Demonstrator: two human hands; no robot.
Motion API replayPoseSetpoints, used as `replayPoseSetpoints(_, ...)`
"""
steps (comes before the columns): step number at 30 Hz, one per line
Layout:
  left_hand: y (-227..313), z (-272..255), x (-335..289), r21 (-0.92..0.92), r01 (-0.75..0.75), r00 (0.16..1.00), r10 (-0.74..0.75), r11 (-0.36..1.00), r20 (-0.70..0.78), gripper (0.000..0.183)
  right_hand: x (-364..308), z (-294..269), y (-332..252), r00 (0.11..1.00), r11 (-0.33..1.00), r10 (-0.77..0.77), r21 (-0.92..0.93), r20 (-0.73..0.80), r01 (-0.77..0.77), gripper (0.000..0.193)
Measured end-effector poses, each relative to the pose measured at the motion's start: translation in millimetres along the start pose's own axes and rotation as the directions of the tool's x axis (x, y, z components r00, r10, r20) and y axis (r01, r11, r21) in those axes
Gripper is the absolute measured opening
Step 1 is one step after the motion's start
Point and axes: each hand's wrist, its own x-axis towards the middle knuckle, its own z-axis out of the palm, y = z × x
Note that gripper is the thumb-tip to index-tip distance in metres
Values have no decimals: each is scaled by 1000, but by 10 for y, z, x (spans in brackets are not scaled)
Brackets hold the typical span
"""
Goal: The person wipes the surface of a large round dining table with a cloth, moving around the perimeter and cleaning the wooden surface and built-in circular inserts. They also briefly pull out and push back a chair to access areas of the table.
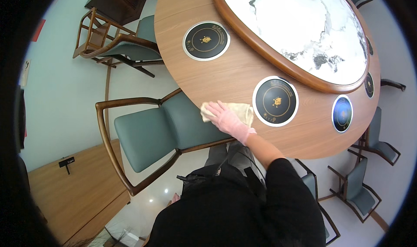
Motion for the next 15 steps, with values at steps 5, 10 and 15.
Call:
replayPoseSetpoints(5, 54, -77, 48, -86, 45, 999, -45, 995, 2, 58, -561, -157, 247, 997, 1000, -25, 3, 76, 25, 51)
replayPoseSetpoints(10, 51, -88, 13, -133, 89, 996, -87, 987, 20, 56, -55, -161, 262, 924, 922, 369, -87, -101, -378, 49)
replayPoseSetpoints(15, 61, -255, 68, -182, 122, 993, -120, 976, 17, 55, 633, 72, -46, 926, 924, 370, -69, -77, -375, 52)
